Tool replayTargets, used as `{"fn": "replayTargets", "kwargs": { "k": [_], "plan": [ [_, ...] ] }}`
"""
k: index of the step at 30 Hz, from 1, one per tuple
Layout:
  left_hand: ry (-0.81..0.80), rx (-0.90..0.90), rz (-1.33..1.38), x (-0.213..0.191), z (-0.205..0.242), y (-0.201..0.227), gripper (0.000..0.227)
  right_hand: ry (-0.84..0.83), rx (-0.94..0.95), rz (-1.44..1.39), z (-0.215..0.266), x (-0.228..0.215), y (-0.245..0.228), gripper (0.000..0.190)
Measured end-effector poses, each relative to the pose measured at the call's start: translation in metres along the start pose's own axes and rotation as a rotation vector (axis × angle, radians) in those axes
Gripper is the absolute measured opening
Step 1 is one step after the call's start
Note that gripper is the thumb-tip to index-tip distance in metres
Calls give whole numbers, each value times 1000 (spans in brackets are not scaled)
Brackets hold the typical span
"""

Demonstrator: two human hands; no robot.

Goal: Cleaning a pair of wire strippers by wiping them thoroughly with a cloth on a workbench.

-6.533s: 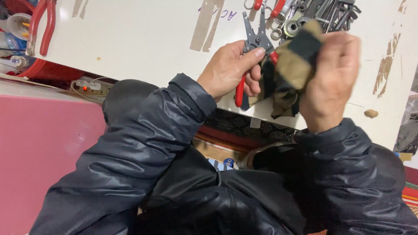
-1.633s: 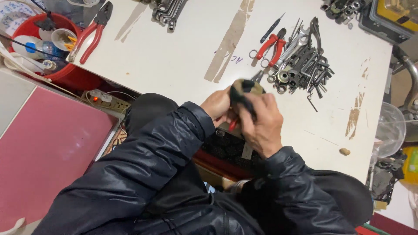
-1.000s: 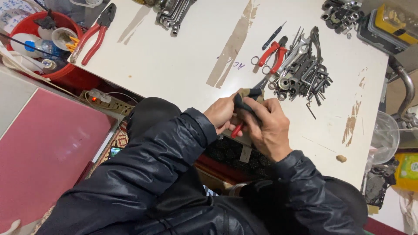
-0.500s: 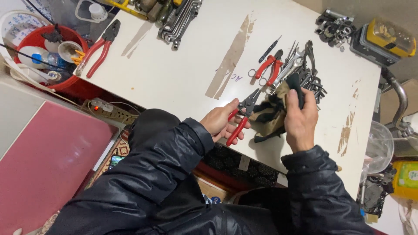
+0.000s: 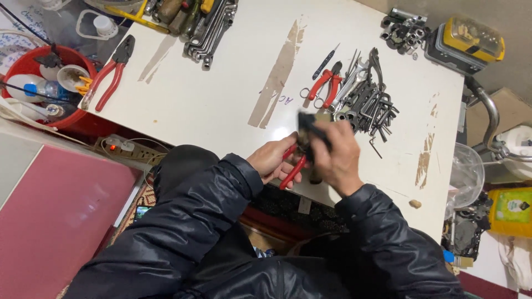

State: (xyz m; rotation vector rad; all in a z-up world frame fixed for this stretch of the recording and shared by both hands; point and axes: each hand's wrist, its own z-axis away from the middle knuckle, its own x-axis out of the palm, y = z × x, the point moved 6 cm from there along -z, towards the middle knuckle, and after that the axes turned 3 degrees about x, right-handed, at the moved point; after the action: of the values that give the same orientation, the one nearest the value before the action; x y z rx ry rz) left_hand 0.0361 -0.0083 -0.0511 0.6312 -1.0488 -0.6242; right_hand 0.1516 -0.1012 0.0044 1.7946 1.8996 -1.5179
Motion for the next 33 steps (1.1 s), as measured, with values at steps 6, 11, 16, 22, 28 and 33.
{"fn": "replayTargets", "kwargs": {
  "k": [6,11,16,22,28,33],
  "plan": [
    [5,-14,-14,2,12,14,70,182,653,-353,-13,-30,-18,14],
    [41,12,-4,-8,-2,-2,69,56,297,-203,-7,-31,-13,20],
    [81,0,-105,-12,-12,-15,72,8,-125,21,9,6,-34,26],
    [46,41,-247,6,5,3,90,106,49,-15,-11,-5,5,9],
    [106,68,-65,-5,-3,4,76,185,497,-205,-5,-29,9,20],
    [59,77,14,-8,-5,-3,75,-60,87,-209,10,-1,-21,23]
  ]
}}
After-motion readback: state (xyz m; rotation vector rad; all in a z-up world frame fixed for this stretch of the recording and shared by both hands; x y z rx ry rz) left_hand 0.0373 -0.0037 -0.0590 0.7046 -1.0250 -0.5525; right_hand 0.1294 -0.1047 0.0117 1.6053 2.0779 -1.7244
